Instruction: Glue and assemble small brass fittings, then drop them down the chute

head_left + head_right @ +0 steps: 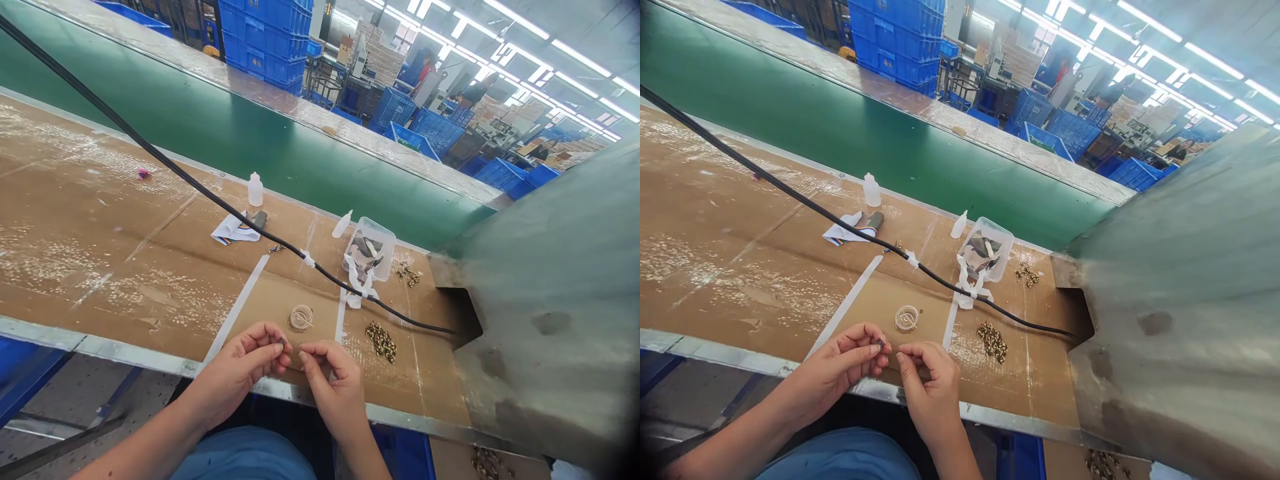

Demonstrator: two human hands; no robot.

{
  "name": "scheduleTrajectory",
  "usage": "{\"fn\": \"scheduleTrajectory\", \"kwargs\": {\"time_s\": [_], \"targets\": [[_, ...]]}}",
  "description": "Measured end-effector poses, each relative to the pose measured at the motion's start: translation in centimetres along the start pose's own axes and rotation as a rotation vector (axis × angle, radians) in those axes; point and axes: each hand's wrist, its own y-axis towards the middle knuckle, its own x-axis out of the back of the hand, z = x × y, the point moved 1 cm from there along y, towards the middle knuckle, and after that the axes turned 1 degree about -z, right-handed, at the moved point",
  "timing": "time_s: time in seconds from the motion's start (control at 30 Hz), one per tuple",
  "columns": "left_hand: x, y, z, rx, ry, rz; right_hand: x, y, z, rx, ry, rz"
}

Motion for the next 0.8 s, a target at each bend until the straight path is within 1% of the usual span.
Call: {"fn": "scheduleTrajectory", "kwargs": {"time_s": [0.07,0.17,0.27,0.37,0.43,0.53,0.7,0.8], "targets": [[0.3,0.2,-0.3,-0.031,0.042,-0.031,0.3,0.4,-0.4,0.021,-0.074,-0.088],[0.8,0.7,-0.7,-0.141,0.247,-0.086,0.7,1.2,-1.1,0.072,-0.199,-0.185],[1.2,1.2,-0.6,-0.239,0.461,-0.114,0.8,1.9,-1.4,0.124,-0.276,-0.196],[1.5,1.6,0.0,-0.296,0.572,-0.131,0.6,2.4,-1.4,0.138,-0.298,-0.167],[1.7,1.7,0.4,-0.312,0.606,-0.135,0.4,2.6,-1.3,0.141,-0.302,-0.155],[1.9,1.7,0.6,-0.300,0.603,-0.120,0.2,3.0,-1.1,0.143,-0.312,-0.137],[1.6,1.7,0.3,-0.255,0.545,-0.115,0.2,3.3,-1.0,0.152,-0.317,-0.118],[1.5,1.6,0.2,-0.255,0.534,-0.119,0.2,3.1,-0.9,0.160,-0.291,-0.124]]}}
